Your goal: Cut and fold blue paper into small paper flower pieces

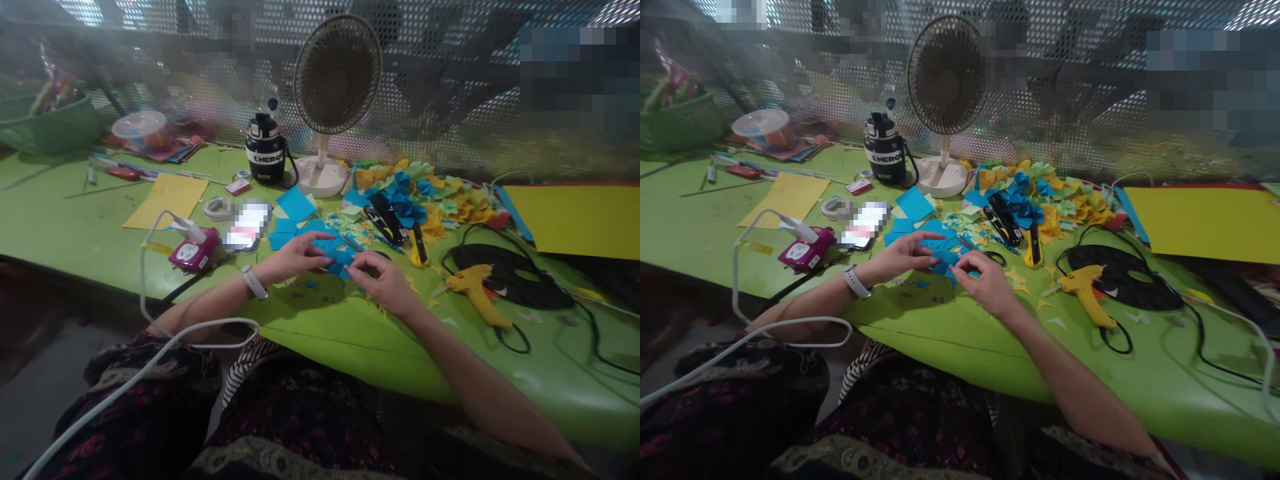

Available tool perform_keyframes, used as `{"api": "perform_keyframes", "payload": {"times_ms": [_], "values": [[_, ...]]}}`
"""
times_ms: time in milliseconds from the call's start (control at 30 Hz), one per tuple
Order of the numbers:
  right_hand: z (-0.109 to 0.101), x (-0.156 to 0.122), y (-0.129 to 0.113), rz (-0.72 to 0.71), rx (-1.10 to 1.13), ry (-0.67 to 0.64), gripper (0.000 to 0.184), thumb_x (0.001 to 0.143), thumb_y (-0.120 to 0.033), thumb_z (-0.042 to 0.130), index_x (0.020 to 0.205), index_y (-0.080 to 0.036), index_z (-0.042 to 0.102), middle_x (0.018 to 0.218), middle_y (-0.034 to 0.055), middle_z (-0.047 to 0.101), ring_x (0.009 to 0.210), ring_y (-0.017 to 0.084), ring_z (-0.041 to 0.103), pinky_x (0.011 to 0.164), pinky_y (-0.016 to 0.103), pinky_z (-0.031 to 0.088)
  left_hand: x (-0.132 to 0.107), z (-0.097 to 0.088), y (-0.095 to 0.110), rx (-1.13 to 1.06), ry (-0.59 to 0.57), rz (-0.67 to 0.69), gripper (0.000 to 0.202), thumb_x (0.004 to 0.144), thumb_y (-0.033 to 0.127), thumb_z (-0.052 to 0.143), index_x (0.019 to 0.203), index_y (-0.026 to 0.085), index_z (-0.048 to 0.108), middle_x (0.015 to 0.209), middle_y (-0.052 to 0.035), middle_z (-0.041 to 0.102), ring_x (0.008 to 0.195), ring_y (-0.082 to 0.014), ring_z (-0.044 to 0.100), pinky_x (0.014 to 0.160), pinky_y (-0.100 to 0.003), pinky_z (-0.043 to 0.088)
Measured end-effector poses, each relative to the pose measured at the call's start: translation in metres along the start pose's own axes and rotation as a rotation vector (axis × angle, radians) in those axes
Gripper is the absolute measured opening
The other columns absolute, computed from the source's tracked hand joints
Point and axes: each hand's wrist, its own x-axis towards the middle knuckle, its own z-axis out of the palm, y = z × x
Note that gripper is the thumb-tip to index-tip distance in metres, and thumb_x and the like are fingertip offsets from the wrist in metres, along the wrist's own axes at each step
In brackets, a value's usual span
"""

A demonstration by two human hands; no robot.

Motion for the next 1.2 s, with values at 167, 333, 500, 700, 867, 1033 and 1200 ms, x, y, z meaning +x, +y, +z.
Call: {"api": "perform_keyframes", "payload": {"times_ms": [167,333,500,700,867,1033,1200], "values": [[-0.0003,0.0010,-0.0002,0.012,0.010,0.001,0.026,0.080,-0.044,0.066,0.069,-0.022,0.060,0.093,0.0086,0.068,0.088,0.022,0.062,0.079,0.037,0.049,0.0018,0.0000,-0.0046,-0.063,-0.045,-0.101,0.029,0.074,0.024,0.082,0.098,0.012,0.070,0.089,-0.0079,0.075,0.077,-0.0133,0.069,0.076,-0.032,0.058],[-0.0001,-0.0002,-0.0050,0.117,0.020,-0.082,0.027,0.078,-0.046,0.066,0.070,-0.020,0.062,0.070,0.0027,0.064,0.063,0.016,0.054,0.063,0.031,0.045,0.0001,0.0004,-0.0061,-0.070,-0.077,-0.130,0.025,0.074,0.020,0.081,0.097,0.013,0.073,0.087,-0.0050,0.074,0.075,-0.0121,0.068,0.071,-0.029,0.059],[-0.0002,-0.0019,-0.0076,0.159,0.009,-0.087,0.029,0.076,-0.047,0.066,0.068,-0.019,0.062,0.059,-0.0010,0.056,0.055,0.012,0.044,0.053,0.028,0.036,0.0001,0.0001,-0.0068,-0.087,-0.111,-0.158,0.023,0.076,0.022,0.080,0.097,0.015,0.073,0.085,-0.0038,0.072,0.075,-0.0112,0.067,0.071,-0.028,0.059],[-0.0007,-0.0023,-0.0081,0.158,0.018,-0.097,0.029,0.076,-0.047,0.066,0.067,-0.020,0.060,0.058,-0.0016,0.054,0.053,0.011,0.042,0.053,0.028,0.034,-0.0010,0.0019,-0.0028,-0.091,-0.138,-0.173,0.019,0.076,0.022,0.079,0.093,0.015,0.074,0.085,-0.0033,0.072,0.074,-0.0109,0.066,0.069,-0.026,0.058],[-0.0005,-0.0026,-0.0085,0.172,0.012,-0.114,0.031,0.076,-0.048,0.067,0.067,-0.020,0.059,0.057,-0.0022,0.052,0.053,0.011,0.040,0.052,0.027,0.032,-0.0020,0.0051,0.0010,-0.094,-0.102,-0.193,0.021,0.079,0.031,0.078,0.090,0.014,0.074,0.078,-0.0026,0.070,0.069,-0.0107,0.064,0.068,-0.028,0.058],[0.0007,-0.0030,-0.0089,0.188,0.036,-0.115,0.034,0.074,-0.051,0.069,0.067,-0.019,0.059,0.059,-0.0011,0.054,0.054,0.012,0.042,0.053,0.028,0.034,-0.0006,0.0044,-0.0041,-0.092,-0.129,-0.224,0.030,0.069,0.018,0.085,0.097,0.015,0.073,0.088,-0.0052,0.075,0.077,-0.0129,0.069,0.077,-0.031,0.057],[0.0009,-0.0019,-0.0061,0.204,0.074,-0.114,0.034,0.074,-0.051,0.069,0.068,-0.020,0.059,0.060,-0.0021,0.053,0.054,0.011,0.043,0.053,0.028,0.035,0.0006,0.0029,-0.0069,-0.126,-0.119,-0.239,0.029,0.070,0.014,0.084,0.096,0.014,0.071,0.081,-0.0038,0.075,0.074,-0.0120,0.070,0.081,-0.033,0.058]]}}
